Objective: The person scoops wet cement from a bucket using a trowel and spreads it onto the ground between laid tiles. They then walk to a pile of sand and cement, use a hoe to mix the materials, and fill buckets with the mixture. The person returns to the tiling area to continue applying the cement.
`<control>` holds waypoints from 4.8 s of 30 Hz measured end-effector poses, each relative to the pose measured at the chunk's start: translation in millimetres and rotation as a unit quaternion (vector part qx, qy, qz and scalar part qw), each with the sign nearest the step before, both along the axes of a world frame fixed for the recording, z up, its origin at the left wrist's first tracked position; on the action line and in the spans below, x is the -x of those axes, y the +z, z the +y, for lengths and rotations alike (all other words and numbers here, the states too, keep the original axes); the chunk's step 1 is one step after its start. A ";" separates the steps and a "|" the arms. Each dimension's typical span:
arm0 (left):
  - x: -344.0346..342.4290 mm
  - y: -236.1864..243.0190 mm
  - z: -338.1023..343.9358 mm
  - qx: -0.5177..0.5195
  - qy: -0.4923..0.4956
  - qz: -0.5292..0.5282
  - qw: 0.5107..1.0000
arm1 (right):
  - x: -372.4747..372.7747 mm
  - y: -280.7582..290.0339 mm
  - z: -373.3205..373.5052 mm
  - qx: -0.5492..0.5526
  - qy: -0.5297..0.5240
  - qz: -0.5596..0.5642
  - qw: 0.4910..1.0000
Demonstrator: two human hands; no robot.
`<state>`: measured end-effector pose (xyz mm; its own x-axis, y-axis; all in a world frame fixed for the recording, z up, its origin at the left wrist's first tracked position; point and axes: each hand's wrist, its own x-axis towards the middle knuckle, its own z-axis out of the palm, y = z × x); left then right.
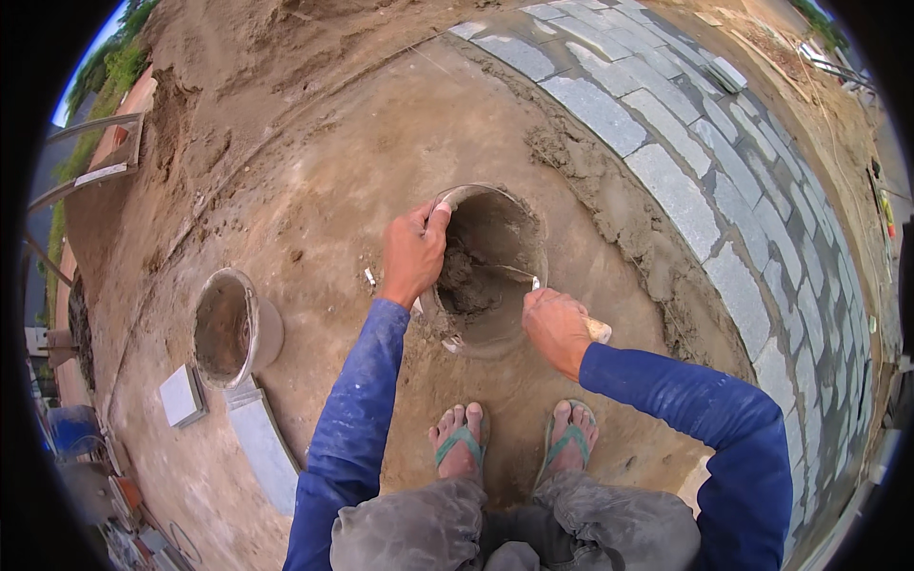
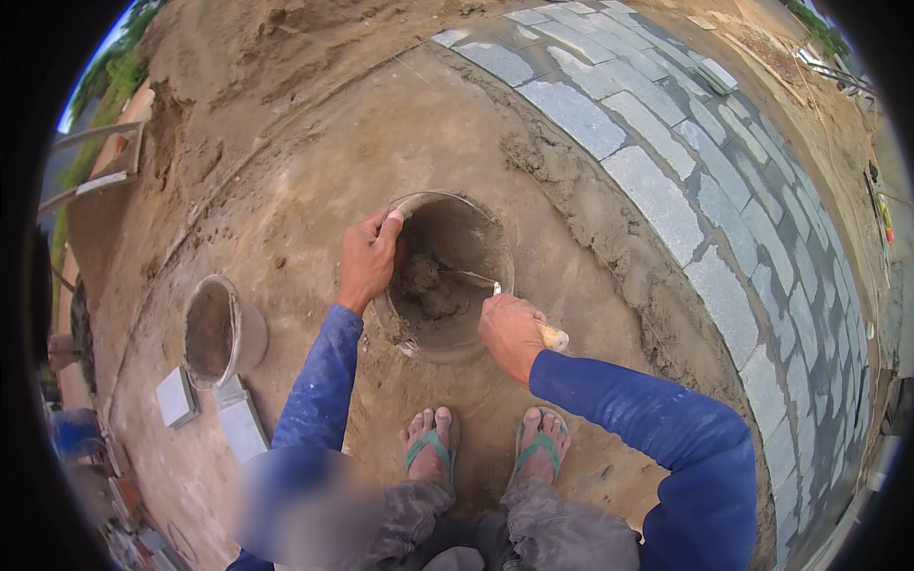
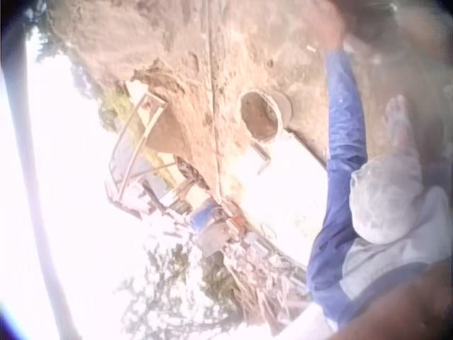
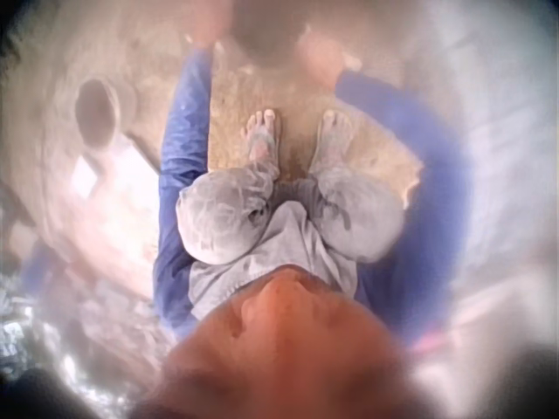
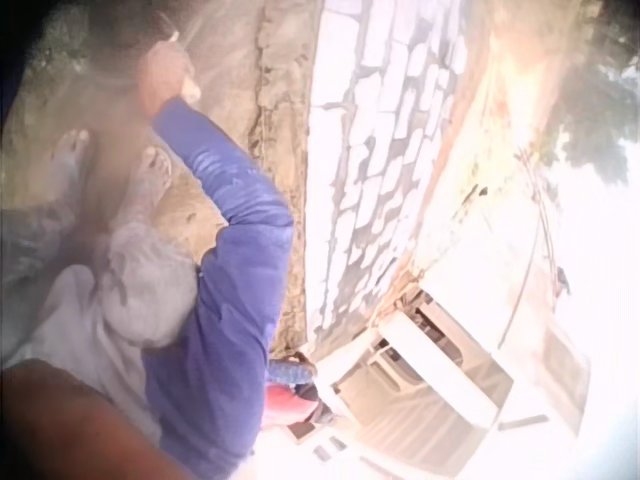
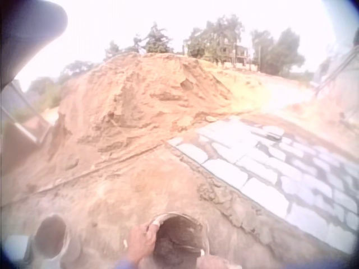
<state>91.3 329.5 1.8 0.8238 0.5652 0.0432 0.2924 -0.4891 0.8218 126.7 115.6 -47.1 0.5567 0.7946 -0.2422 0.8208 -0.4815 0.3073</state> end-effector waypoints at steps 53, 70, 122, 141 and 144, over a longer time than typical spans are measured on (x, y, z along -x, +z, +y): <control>104.4 -36.6 -12.6 0.063 0.143 -0.179 0.971 | 67.3 34.5 6.5 -0.286 -0.164 0.623 0.709; 63.3 -19.5 -30.1 0.073 0.124 -0.166 0.975 | 18.0 43.0 -40.7 -0.299 -0.208 0.597 0.715; 57.4 -6.1 70.3 0.034 0.002 -0.009 0.999 | 31.5 24.7 52.2 -0.118 0.106 0.072 0.985; 27.3 -8.0 56.2 0.015 -0.037 -0.058 0.998 | 19.5 7.9 65.6 -0.188 0.051 0.068 0.978; 34.7 -6.3 62.7 0.012 -0.020 -0.047 0.999 | 34.3 2.4 50.6 -0.183 0.067 0.095 0.976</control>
